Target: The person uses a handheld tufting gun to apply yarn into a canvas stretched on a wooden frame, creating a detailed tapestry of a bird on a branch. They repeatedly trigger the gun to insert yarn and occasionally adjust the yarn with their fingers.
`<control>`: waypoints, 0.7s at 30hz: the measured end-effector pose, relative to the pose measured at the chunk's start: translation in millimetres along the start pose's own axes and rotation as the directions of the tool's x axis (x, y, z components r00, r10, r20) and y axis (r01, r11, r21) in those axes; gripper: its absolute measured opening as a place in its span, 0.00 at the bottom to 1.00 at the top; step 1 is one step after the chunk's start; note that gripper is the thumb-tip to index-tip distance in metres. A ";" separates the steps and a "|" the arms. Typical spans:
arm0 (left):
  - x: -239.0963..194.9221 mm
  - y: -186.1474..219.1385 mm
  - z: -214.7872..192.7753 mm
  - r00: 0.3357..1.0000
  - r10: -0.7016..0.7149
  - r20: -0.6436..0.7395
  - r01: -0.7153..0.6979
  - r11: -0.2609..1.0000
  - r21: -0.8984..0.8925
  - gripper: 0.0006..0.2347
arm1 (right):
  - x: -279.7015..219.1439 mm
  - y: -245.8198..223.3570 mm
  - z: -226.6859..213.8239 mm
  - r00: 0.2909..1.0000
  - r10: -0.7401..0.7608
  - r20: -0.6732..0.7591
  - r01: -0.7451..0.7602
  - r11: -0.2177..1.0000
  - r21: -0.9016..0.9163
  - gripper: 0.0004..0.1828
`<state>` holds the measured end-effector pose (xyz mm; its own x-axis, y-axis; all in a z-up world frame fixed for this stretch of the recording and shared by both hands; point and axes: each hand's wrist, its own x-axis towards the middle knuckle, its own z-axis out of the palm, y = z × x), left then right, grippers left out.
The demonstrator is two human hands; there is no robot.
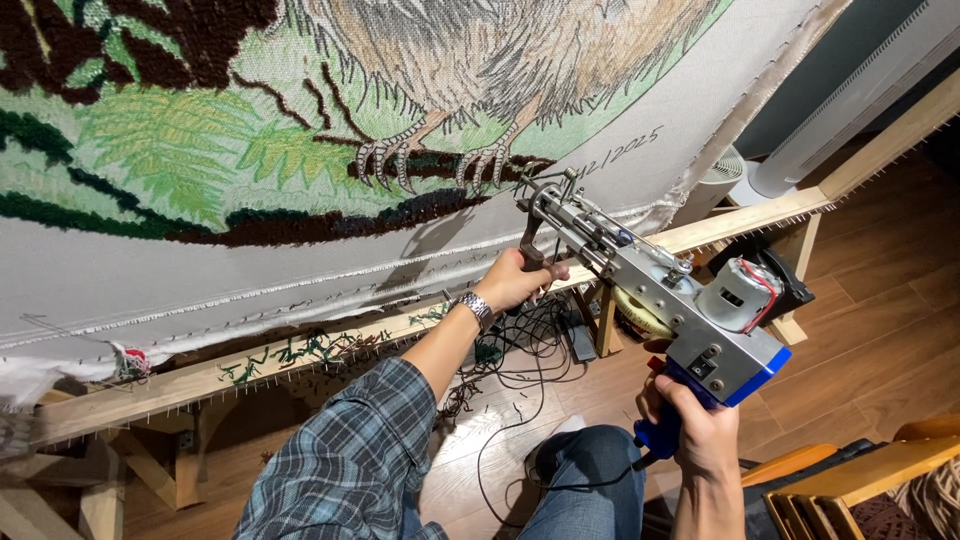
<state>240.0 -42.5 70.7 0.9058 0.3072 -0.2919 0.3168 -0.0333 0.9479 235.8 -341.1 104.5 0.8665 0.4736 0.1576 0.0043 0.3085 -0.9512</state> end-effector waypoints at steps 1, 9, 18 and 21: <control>-2.2 1.6 -0.1 1.000 -0.001 -0.002 0.001 1.000 -0.002 0.17 | -0.8 -0.5 1.0 1.000 0.002 0.002 -0.002 1.000 0.000 0.13; -3.9 7.3 -5.1 0.995 -0.098 -0.018 0.099 0.951 0.292 0.16 | 0.9 5.3 2.6 1.000 0.003 -0.004 -0.003 1.000 0.006 0.06; 17.3 -7.4 -13.2 0.995 0.012 -0.095 0.019 0.947 0.320 0.18 | 8.8 11.5 8.7 0.999 0.025 -0.036 -0.025 1.000 0.005 0.06; 12.1 -2.1 -15.8 0.993 0.086 -0.083 -0.062 0.964 0.257 0.11 | 12.2 8.0 13.8 0.998 0.039 -0.048 -0.039 0.999 -0.010 0.06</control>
